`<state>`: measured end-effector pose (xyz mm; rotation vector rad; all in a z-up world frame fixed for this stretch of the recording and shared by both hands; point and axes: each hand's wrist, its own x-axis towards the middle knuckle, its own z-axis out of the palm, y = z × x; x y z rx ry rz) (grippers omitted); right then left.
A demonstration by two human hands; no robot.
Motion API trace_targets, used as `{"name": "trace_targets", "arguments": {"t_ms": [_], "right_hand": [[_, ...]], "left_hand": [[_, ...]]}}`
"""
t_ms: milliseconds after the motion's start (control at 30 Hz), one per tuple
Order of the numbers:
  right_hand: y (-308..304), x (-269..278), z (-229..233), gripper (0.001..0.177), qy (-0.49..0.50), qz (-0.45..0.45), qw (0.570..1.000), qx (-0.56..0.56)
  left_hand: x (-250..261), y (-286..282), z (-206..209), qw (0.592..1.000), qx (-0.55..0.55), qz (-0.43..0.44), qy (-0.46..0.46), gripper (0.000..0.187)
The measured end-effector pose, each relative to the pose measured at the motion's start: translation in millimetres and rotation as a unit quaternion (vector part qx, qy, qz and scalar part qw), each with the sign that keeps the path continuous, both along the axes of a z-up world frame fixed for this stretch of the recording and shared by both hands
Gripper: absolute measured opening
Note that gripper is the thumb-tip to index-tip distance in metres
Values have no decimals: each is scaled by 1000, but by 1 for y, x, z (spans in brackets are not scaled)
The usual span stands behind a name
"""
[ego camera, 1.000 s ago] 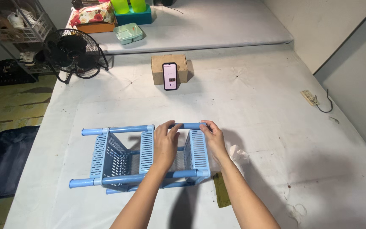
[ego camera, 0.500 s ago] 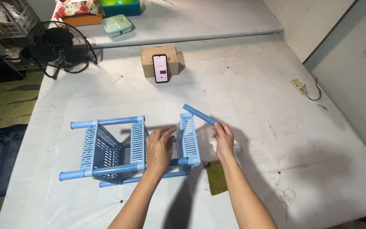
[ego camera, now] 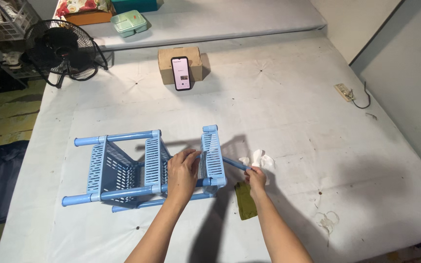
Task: The person disassembles a light blue plastic storage rack on a white surface, removing trays and rods one by one. After taking it apart, the person wipes one of the trays with a green cloth.
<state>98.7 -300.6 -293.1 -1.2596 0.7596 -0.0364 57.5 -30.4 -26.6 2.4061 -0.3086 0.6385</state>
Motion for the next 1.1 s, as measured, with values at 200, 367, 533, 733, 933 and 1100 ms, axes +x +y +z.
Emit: {"name": "trace_targets", "arguments": {"t_ms": [200,367,533,733,933,1100], "right_hand": [[-1,1,-2,43,37,46,998,10],[-4,1,-2,46,68,93,993,-19],[8,2,26,44,6,113,992,-51],[40,-13,121,31,-108,148,978,-101],[68,-40,216,27,-184,177,945,-204],[93,-67,259,22,-319,230,849,-353]], "left_hand": [[0,0,3,1000,-6,0,4,22],[-1,1,4,1000,-18,-9,4,23],[-4,4,7,1000,-27,-14,-1,23],[-11,12,6,999,-29,-16,-17,22],[-24,36,7,999,4,-19,-37,23],[-34,62,9,999,16,-17,-49,28]]}}
